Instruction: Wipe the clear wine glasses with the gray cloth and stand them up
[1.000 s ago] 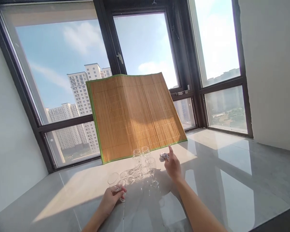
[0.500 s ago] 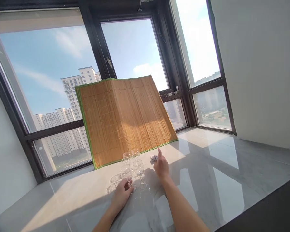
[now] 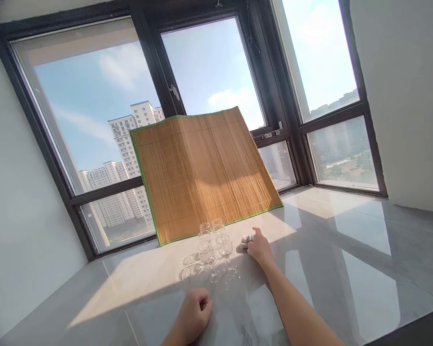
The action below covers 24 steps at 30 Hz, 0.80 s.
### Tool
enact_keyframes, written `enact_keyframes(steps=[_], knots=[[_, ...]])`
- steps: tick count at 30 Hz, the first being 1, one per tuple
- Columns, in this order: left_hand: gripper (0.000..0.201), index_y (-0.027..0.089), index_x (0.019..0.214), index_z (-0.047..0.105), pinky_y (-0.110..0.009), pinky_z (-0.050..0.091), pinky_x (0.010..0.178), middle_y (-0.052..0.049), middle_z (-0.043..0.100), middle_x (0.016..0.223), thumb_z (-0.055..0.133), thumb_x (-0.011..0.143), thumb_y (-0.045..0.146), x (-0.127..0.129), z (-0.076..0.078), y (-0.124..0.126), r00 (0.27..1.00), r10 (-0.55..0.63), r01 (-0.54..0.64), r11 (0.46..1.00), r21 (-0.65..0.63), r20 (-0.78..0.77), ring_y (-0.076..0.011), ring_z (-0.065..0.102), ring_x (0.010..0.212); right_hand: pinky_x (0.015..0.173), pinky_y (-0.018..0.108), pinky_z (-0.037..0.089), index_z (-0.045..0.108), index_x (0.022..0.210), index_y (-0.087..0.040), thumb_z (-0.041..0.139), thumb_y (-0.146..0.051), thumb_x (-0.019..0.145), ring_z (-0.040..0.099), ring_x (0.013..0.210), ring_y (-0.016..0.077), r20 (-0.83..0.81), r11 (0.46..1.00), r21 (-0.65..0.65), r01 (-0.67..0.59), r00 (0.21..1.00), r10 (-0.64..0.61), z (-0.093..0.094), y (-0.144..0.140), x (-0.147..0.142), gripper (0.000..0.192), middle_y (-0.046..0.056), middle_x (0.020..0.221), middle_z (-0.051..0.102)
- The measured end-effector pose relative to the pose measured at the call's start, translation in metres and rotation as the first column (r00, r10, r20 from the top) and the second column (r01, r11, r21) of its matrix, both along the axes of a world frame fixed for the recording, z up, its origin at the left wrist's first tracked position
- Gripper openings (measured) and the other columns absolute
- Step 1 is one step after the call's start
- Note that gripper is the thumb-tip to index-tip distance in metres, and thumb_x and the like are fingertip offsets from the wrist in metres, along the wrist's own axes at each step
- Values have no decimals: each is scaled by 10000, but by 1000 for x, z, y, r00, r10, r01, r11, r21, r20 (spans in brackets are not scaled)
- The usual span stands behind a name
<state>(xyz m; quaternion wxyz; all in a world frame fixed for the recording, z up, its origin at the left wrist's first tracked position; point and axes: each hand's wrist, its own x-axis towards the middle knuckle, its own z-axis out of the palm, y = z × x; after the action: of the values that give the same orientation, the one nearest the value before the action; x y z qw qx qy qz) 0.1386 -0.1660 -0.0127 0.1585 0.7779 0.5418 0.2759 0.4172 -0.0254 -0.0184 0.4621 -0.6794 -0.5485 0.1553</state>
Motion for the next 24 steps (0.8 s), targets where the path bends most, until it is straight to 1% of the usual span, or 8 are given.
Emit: enact_keyframes(steps=[3, 9, 11, 14, 18, 21, 22, 24], knots=[[271, 193, 531, 311, -280, 210, 567, 25, 387, 554, 508, 716, 210, 2, 2, 0, 999, -25, 25, 1000, 6, -45, -115, 376, 588, 753, 285, 404, 454, 1307, -180, 477, -86, 706, 621, 906, 226, -19, 1000, 4, 11, 1000, -11, -2, 3, 2, 609, 98, 969, 675], [317, 204, 530, 281, -289, 227, 573, 23, 356, 548, 513, 741, 248, -1, 1, 6, 999, -17, 17, 1000, -9, 41, -126, 361, 584, 728, 288, 418, 486, 1252, -181, 480, -78, 694, 620, 865, 215, -12, 998, 52, 23, 1000, -23, -3, 2, 0, 568, 84, 946, 672], [296, 206, 544, 310, -285, 241, 575, 22, 370, 560, 516, 750, 259, -2, 3, 9, 996, -22, 21, 1000, 6, 88, -128, 369, 591, 721, 285, 413, 489, 1243, -188, 491, -72, 689, 615, 856, 208, -9, 999, 46, 21, 1000, -21, -3, 2, 0, 567, 78, 947, 670], [212, 204, 586, 411, -271, 274, 579, 23, 409, 589, 528, 753, 266, -2, 6, 14, 983, -29, 27, 1000, 15, 181, -127, 389, 602, 709, 283, 403, 503, 1227, -196, 510, -68, 675, 611, 842, 206, -8, 1000, 26, 14, 1000, -14, -3, 2, -1, 566, 77, 959, 666], [75, 192, 704, 540, -246, 288, 552, 37, 425, 612, 550, 741, 256, -4, 7, 22, 948, -20, 28, 999, -20, 317, -106, 379, 567, 703, 281, 394, 486, 1246, -205, 501, -77, 675, 605, 854, 215, -18, 1000, -10, -1, 1000, 0, -3, 1, 0, 586, 69, 917, 656], [104, 185, 732, 562, -231, 257, 509, 55, 391, 567, 560, 750, 287, -6, 5, 31, 918, 23, 16, 995, -96, 395, -88, 331, 511, 711, 292, 392, 462, 1273, -196, 498, -96, 671, 601, 871, 230, -25, 999, -33, -12, 1000, 11, -3, 1, -1, 612, 73, 898, 652], [116, 181, 743, 564, -224, 265, 508, 50, 419, 586, 573, 747, 297, -7, 4, 34, 903, 39, 6, 995, -104, 429, -82, 336, 510, 716, 298, 393, 458, 1279, -190, 499, -103, 669, 601, 872, 236, -26, 999, -37, -16, 1000, 15, -3, 1, -1, 618, 76, 889, 652], [168, 174, 801, 567, -212, 303, 525, 22, 523, 723, 617, 720, 313, -9, 3, 41, 862, 70, -30, 996, -87, 502, -67, 372, 530, 723, 306, 393, 458, 1282, -189, 502, -114, 665, 604, 867, 242, -24, 999, -45, -20, 1000, 19, -3, 1, -1, 622, 77, 865, 652]])
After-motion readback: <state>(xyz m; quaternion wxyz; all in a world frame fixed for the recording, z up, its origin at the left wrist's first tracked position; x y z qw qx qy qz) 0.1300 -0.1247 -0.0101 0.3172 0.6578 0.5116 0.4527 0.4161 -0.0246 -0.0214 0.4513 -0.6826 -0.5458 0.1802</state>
